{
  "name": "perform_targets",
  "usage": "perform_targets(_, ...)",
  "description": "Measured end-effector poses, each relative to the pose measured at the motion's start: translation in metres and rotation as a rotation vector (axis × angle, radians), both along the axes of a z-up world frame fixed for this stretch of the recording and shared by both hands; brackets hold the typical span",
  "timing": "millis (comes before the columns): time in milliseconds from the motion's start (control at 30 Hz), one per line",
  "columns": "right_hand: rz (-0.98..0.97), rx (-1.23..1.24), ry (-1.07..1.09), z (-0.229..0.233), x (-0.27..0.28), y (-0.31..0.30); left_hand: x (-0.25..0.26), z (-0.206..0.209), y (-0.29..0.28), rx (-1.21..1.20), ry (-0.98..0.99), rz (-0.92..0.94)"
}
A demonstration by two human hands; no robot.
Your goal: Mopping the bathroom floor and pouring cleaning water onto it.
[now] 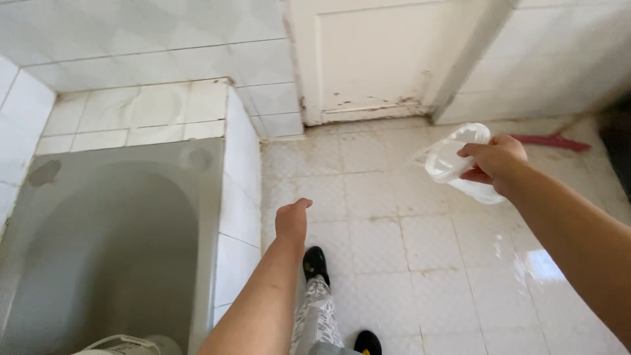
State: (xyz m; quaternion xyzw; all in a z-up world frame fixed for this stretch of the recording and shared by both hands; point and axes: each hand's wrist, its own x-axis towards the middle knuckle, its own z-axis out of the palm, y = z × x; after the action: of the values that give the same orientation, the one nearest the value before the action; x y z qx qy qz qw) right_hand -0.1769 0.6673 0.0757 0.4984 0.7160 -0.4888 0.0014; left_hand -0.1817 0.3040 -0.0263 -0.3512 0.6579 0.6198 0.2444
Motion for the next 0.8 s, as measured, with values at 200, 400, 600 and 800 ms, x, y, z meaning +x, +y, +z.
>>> perform_targets(200,0.133,-0.019,0.014,-0.003,-0.115,-0.054,-0.07,-0.039,-0.053,-0.005,0.041,0.102)
perform_targets(400,0.186,0.024,0.007,0.003,-0.199,-0.091,-0.113,-0.039,-0.085,-0.063,0.008,0.117)
perform_targets(600,0.226,0.077,0.009,0.006,-0.234,-0.09,-0.136,-0.041,-0.091,-0.08,-0.049,0.125)
perform_targets(800,0.193,0.052,-0.015,-0.009,-0.231,-0.042,-0.152,-0.084,-0.078,-0.114,0.055,0.116)
